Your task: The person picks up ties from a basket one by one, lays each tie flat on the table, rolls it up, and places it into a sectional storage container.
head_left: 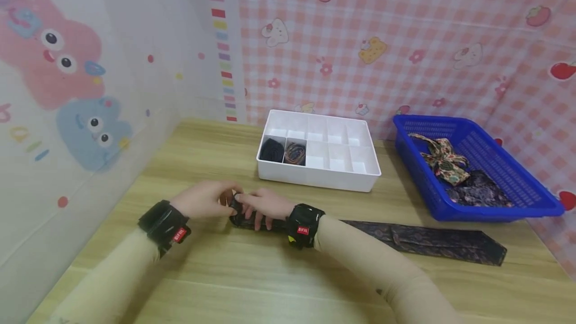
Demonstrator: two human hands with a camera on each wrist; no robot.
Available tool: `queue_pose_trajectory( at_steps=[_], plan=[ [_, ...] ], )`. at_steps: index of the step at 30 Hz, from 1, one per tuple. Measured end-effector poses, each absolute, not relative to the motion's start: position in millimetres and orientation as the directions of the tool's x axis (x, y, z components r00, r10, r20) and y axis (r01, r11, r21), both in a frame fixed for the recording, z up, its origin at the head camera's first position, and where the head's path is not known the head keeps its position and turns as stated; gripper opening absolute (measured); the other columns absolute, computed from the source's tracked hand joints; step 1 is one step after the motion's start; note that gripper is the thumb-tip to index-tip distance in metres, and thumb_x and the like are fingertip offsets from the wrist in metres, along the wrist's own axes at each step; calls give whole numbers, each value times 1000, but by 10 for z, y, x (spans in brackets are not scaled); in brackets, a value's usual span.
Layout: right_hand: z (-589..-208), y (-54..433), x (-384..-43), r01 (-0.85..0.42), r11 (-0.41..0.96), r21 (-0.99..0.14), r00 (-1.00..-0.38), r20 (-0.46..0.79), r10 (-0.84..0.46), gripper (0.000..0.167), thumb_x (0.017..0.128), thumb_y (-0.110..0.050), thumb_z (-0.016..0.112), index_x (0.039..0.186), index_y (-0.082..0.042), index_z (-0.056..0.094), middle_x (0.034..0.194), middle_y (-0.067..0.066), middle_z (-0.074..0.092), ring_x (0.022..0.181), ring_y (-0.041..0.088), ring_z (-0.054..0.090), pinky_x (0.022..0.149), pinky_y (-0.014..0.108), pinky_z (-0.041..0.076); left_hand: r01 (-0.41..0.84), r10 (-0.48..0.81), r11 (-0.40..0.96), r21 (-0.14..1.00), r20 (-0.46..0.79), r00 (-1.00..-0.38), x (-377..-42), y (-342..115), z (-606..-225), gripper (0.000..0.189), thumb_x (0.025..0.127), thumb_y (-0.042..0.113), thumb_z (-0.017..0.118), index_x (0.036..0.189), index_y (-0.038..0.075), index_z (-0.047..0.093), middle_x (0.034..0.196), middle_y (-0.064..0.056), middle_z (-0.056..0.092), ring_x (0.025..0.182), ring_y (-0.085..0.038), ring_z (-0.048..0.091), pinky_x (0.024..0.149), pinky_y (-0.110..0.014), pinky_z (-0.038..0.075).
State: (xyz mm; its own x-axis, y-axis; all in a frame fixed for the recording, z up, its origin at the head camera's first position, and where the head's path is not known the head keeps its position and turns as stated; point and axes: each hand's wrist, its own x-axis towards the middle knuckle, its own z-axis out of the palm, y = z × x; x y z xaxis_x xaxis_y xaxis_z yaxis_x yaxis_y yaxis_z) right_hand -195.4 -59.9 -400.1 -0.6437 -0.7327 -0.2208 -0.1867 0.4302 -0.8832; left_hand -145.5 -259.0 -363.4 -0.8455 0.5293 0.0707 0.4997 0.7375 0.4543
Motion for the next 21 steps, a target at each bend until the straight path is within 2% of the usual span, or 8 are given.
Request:
queue_pose_trajectory(
  at_steps=[2,4,8,11,15,17,21],
  plan=[
    [-4023,-534,-1972,-121,417,-901,-655,-243,-715,42,97,-40,49,94,-1,64,76,8,65,48,17,59,36,27,41,536,563,711,455,90,-822,-1473,-2513,-3643,46,78,19,73,122,9,60,81,8,62,74,-9,58,64,-29,47],
    [-4047,-464,-1994,-114,425,-898,-664,-249,-705,37,96,-36,51,95,-1,64,70,7,63,45,15,55,36,25,41,555,587,687,468,93,-805,-1491,-2452,-3677,50,78,18,75,124,7,59,81,6,62,74,-10,57,64,-28,47],
    [-4077,-316,-2039,-173,467,-867,-668,-245,-702,26,94,-25,56,89,-1,65,62,3,57,41,11,48,36,23,39,544,587,706,454,56,-807,-1536,-2368,-3791,52,74,22,81,119,7,60,79,4,56,70,-10,52,62,-28,44],
    [-4080,-247,-2045,-222,492,-842,-665,-238,-708,23,93,-23,58,83,-3,65,60,1,53,39,10,46,36,23,40,518,563,751,409,14,-826,-1557,-2349,-3876,55,67,28,85,112,8,63,84,3,55,74,-11,51,66,-32,45],
    [-4049,-211,-1994,-291,523,-801,-687,-206,-697,18,91,-24,64,84,-8,62,57,1,53,39,11,48,36,26,44,492,541,784,379,-28,-841,-1578,-2344,-3953,51,63,31,88,104,10,66,90,3,55,81,-14,53,74,-36,48],
    [-4037,-202,-1969,-314,536,-784,-702,-188,-687,17,90,-24,66,84,-9,59,58,2,54,40,13,51,37,28,46,488,541,784,385,-38,-840,-1586,-2343,-3967,48,63,29,87,102,10,66,89,3,54,81,-14,53,73,-35,47],
    [-4024,-194,-1951,-367,564,-740,-713,-166,-682,25,89,-22,68,76,-9,52,60,3,56,42,13,55,38,30,48,509,563,762,399,-20,-826,-1599,-2350,-3970,40,65,26,86,96,12,65,85,5,53,77,-12,50,69,-32,45]
  ],
)
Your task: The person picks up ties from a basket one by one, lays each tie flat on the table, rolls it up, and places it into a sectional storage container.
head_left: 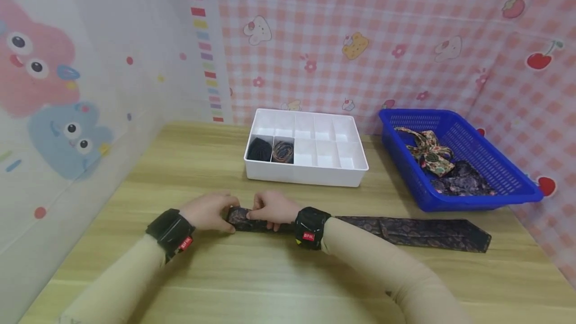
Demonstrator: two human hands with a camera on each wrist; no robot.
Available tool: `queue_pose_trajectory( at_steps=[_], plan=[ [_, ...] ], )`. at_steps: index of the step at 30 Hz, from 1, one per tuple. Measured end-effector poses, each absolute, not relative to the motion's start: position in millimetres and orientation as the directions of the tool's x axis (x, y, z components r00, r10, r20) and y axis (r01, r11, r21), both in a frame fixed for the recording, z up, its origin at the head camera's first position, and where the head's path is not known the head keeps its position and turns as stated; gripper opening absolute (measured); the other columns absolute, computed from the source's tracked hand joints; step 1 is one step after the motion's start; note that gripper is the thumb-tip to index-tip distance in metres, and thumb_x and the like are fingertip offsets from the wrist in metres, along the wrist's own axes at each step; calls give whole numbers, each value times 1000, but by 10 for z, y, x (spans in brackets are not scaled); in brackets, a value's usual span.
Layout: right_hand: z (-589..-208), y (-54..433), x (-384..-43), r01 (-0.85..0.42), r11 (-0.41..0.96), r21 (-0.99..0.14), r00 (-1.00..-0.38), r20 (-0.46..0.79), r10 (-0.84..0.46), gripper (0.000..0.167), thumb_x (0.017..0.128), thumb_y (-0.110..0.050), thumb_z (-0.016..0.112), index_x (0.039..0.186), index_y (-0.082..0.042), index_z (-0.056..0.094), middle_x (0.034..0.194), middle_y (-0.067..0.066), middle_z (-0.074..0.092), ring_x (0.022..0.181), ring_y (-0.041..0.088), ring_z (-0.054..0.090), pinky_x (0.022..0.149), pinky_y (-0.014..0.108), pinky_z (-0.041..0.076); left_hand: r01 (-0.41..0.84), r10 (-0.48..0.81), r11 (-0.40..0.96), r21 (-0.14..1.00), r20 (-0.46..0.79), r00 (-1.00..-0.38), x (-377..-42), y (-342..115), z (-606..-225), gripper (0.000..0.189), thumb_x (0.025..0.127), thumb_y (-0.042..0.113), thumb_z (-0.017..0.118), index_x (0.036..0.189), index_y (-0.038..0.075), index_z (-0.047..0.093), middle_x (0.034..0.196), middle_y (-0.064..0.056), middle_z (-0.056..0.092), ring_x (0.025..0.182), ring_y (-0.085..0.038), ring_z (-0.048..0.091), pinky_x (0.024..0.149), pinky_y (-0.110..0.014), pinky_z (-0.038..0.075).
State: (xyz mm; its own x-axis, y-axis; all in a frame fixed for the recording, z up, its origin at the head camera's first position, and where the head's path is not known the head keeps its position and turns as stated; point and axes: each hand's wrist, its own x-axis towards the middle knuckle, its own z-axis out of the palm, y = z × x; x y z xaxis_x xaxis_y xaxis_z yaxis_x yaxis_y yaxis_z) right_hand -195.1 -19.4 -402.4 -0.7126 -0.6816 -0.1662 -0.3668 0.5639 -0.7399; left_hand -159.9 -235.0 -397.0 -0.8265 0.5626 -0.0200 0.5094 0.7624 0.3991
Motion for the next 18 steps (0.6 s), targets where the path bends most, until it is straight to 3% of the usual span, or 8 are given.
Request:
queue_pose_trajectory(
  at_steps=[4,9,13,18],
  plan=[
    [-3994,-238,-1929,-529,607,-593,-672,-143,-726,30,91,-25,67,69,-14,51,56,-1,55,41,8,54,39,25,47,509,568,747,429,-13,-823,-1570,-2392,-3966,32,69,25,84,90,15,61,75,8,53,69,-9,49,62,-29,43],
    [-3958,-319,-1888,-684,595,-423,-625,-83,-776,24,92,-27,66,73,-19,54,56,-9,51,38,4,49,39,21,42,473,545,754,457,-33,-838,-1504,-2444,-3936,30,71,24,82,89,17,59,66,9,53,60,-7,49,56,-27,41],
    [-3987,-351,-1891,-612,580,-538,-644,-87,-760,20,93,-25,65,75,-16,60,56,-5,54,42,6,52,39,22,45,458,524,760,461,-19,-851,-1502,-2469,-3869,27,72,20,78,92,16,59,66,8,55,59,-8,50,55,-28,42],
    [-4040,-353,-1924,-266,494,-828,-672,-208,-711,32,95,-36,59,84,-7,67,71,3,61,50,14,59,39,27,46,516,553,737,437,50,-832,-1507,-2434,-3725,37,75,12,73,110,9,62,72,7,58,61,-7,51,55,-27,43]
  ],
)
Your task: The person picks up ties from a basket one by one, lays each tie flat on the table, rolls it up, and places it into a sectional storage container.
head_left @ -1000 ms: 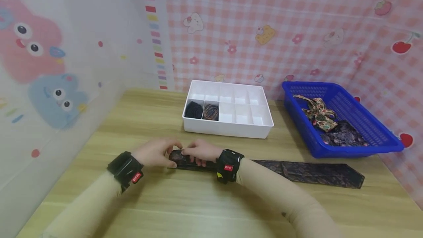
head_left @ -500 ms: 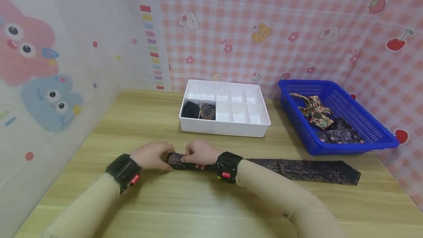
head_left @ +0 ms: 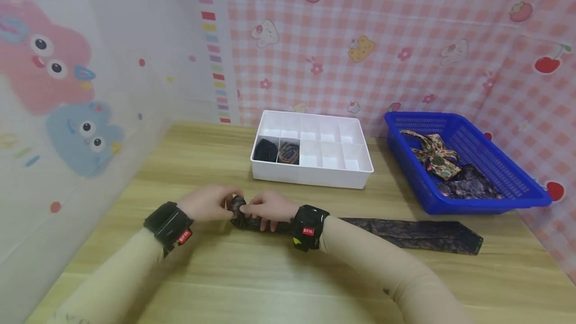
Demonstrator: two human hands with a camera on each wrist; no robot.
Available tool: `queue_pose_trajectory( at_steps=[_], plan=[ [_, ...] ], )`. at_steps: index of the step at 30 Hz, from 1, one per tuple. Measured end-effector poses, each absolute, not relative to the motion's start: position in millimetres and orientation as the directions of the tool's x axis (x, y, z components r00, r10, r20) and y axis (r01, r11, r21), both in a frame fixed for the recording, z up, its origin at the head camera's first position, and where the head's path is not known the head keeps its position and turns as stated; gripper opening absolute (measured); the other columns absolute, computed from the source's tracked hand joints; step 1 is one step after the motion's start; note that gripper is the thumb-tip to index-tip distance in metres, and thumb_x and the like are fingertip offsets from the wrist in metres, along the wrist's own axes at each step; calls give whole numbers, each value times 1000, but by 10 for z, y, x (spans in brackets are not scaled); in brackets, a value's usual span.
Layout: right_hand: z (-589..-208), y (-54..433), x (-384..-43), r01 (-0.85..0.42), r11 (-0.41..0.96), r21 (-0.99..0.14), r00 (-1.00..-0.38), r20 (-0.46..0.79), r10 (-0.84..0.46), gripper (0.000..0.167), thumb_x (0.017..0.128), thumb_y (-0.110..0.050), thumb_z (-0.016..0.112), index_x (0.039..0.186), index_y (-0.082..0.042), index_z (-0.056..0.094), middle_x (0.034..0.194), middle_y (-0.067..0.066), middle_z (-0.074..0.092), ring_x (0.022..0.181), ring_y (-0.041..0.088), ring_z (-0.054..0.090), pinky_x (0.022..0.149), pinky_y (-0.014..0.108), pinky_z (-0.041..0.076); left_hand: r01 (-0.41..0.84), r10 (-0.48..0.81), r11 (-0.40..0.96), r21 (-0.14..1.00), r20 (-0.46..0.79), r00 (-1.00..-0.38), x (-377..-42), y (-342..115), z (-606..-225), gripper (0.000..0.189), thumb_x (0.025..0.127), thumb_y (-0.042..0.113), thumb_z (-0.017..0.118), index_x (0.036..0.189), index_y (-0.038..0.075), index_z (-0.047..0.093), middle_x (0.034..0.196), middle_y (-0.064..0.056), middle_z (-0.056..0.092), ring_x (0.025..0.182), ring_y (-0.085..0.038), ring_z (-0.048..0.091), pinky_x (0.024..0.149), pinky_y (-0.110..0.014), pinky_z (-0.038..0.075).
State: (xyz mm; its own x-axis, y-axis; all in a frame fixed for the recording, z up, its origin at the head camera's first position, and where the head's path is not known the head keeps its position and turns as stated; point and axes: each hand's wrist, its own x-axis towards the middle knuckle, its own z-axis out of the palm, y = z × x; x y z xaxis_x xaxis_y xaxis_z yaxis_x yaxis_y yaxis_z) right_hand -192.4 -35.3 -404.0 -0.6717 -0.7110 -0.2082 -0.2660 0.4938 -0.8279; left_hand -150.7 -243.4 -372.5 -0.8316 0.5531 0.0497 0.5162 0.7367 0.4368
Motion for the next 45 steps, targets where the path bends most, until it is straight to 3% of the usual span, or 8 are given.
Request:
queue_pose_trajectory(
  at_steps=[4,12,16,22,26,31,36,45],
  plan=[
    [-4035,-290,-1933,-109,460,-881,-677,-273,-683,48,94,-48,54,82,-4,66,75,4,61,49,15,57,39,26,44,559,592,708,431,68,-803,-1492,-2319,-3637,53,77,16,75,126,3,58,82,6,61,69,-9,53,60,-26,45],
    [-3973,-147,-1942,-136,510,-849,-693,-287,-662,36,90,-35,63,70,-5,60,61,2,52,44,11,46,38,23,39,588,618,695,414,74,-783,-1490,-2183,-3729,62,73,21,81,128,3,58,95,0,63,84,-17,58,73,-34,48],
    [-3965,-82,-1931,-166,529,-833,-704,-275,-655,25,88,-26,65,80,-2,67,61,2,52,45,10,47,37,22,41,569,591,739,361,56,-804,-1526,-2157,-3849,61,68,29,85,119,7,61,106,-4,61,88,-18,58,77,-38,50],
    [-4001,-49,-1883,-204,524,-827,-737,-222,-638,21,88,-15,69,104,-3,61,69,2,57,51,13,50,38,27,47,526,562,771,358,6,-827,-1558,-2136,-3924,50,65,32,86,105,11,66,91,3,53,80,-14,53,72,-33,47],
    [-4027,-52,-1863,-320,543,-777,-758,-133,-638,22,86,-12,72,89,-9,50,66,-1,51,49,12,49,40,26,47,529,562,772,353,12,-827,-1550,-2142,-3935,44,66,31,84,101,11,66,86,3,51,76,-13,50,67,-32,45],
    [-4032,-73,-1855,-571,596,-564,-734,24,-679,25,82,-17,75,69,-13,55,66,-7,51,59,8,49,58,23,41,544,570,767,339,27,-821,-1549,-2181,-3972,42,69,33,81,104,13,67,84,4,52,74,-12,49,65,-31,44],
    [-3997,-90,-1818,-619,638,-459,-733,45,-679,23,83,-24,76,69,-16,60,65,-8,55,61,7,51,60,22,42,538,561,776,328,31,-827,-1554,-2216,-3990,40,71,31,80,105,14,67,77,7,53,71,-11,50,61,-30,43],
    [-3978,4,-1807,-233,531,-815,-791,-159,-591,47,93,-52,56,84,-8,69,76,2,68,42,17,60,34,25,40,568,577,727,384,106,-810,-1525,-2123,-3732,49,75,15,74,121,7,59,80,4,60,65,-10,53,56,-27,44]
  ],
)
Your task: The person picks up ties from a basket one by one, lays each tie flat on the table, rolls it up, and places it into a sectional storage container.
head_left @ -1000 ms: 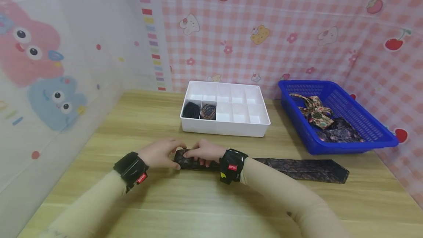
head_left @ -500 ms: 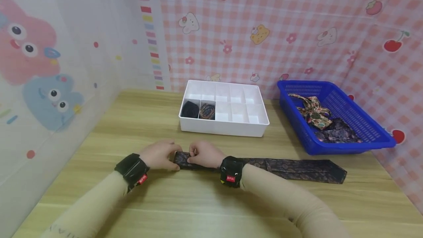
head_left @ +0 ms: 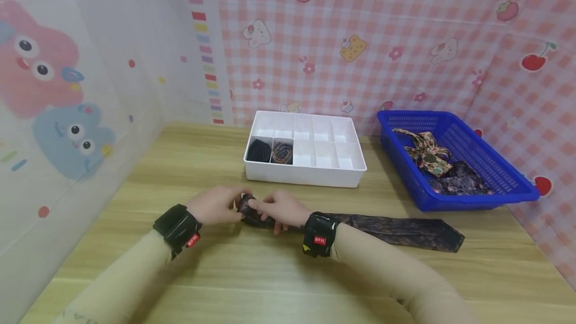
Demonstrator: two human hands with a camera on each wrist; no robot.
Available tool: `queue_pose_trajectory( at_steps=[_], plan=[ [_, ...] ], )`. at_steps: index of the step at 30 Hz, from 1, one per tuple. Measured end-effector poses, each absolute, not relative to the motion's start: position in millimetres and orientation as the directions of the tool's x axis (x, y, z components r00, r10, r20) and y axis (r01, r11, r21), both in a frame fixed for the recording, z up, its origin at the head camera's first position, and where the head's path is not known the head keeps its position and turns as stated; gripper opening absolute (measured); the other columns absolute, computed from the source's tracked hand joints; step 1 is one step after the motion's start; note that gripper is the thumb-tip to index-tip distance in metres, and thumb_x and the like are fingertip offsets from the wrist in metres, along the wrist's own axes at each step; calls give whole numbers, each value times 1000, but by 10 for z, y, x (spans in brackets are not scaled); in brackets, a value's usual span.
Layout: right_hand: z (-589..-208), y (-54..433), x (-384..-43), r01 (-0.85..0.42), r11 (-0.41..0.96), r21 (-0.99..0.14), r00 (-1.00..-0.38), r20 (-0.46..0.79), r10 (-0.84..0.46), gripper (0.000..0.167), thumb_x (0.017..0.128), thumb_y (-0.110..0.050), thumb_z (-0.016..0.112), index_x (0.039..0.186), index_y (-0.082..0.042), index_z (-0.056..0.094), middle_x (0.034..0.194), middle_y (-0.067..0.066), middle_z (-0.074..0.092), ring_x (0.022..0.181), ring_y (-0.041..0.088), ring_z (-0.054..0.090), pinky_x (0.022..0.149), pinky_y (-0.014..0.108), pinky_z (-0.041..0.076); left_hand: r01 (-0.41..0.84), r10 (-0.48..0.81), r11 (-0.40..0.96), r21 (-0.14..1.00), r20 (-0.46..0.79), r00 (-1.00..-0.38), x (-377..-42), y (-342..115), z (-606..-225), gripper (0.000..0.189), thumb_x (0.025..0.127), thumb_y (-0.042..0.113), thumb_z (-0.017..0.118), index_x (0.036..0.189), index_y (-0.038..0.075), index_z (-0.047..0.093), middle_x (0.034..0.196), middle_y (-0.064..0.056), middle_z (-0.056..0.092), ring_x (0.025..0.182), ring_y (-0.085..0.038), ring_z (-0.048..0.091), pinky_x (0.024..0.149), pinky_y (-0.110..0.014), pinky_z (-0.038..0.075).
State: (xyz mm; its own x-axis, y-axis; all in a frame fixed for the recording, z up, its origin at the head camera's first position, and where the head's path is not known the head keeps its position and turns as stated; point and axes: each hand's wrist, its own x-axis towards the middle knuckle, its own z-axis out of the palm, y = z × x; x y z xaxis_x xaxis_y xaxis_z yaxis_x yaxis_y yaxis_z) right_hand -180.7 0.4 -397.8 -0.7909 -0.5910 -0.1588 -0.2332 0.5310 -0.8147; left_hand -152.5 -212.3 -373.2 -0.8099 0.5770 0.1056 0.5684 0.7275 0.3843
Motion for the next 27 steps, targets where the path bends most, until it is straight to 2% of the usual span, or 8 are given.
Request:
queue_pose_trajectory(
  at_steps=[4,7,10,14,18,21,23,27],
  plan=[
    [-3991,85,-1844,-110,472,-875,-789,-212,-577,55,93,-54,53,85,-1,68,75,7,70,40,16,58,33,24,39,612,621,682,401,124,-774,-1538,-2011,-3700,66,77,19,77,136,4,50,89,4,61,77,-16,57,64,-28,46],
    [-3995,163,-1888,-75,470,-879,-783,-240,-574,51,93,-48,55,80,0,65,71,8,68,39,14,55,33,23,38,614,635,666,423,109,-765,-1546,-1934,-3692,76,78,21,79,142,4,43,93,3,63,83,-17,58,67,-28,47],
    [-3992,245,-1935,-64,496,-866,-784,-264,-561,44,93,-42,56,77,-1,63,67,7,66,38,12,53,34,22,38,612,639,657,441,105,-762,-1563,-1881,-3688,78,78,20,79,144,4,41,95,1,64,84,-16,59,68,-29,47],
    [-3985,343,-1986,-68,539,-839,-786,-288,-547,38,91,-36,58,77,-1,64,65,7,64,38,11,52,34,22,38,619,641,657,430,113,-759,-1610,-1832,-3715,71,76,18,80,137,1,48,99,-4,63,84,-19,59,71,-32,48],
    [-3994,408,-2016,-134,594,-793,-791,-275,-546,34,89,-33,62,74,-3,65,62,5,62,38,11,52,33,22,38,612,624,698,372,105,-775,-1682,-1794,-3831,70,71,22,83,131,1,54,113,-11,58,90,-21,57,79,-36,49],
    [-4008,424,-2016,-207,641,-739,-802,-247,-543,33,89,-32,65,68,-7,61,57,2,57,37,11,51,34,22,38,585,598,738,336,74,-798,-1722,-1772,-3932,69,67,29,85,126,5,59,118,-11,54,94,-21,56,84,-38,49],
    [-4014,419,-2004,-271,662,-699,-814,-201,-545,32,87,-30,68,65,-10,57,54,-1,52,36,10,50,35,22,37,571,588,752,329,56,-807,-1736,-1761,-3979,65,65,31,85,120,7,62,115,-9,53,92,-21,57,81,-37,50],
    [-4011,376,-1965,-484,685,-545,-807,-26,-590,26,83,-23,71,66,-15,53,56,-7,48,48,7,46,47,21,37,560,581,764,319,37,-813,-1747,-1754,-4035,60,64,35,84,115,10,65,108,-5,53,86,-18,55,74,-35,50]
  ],
)
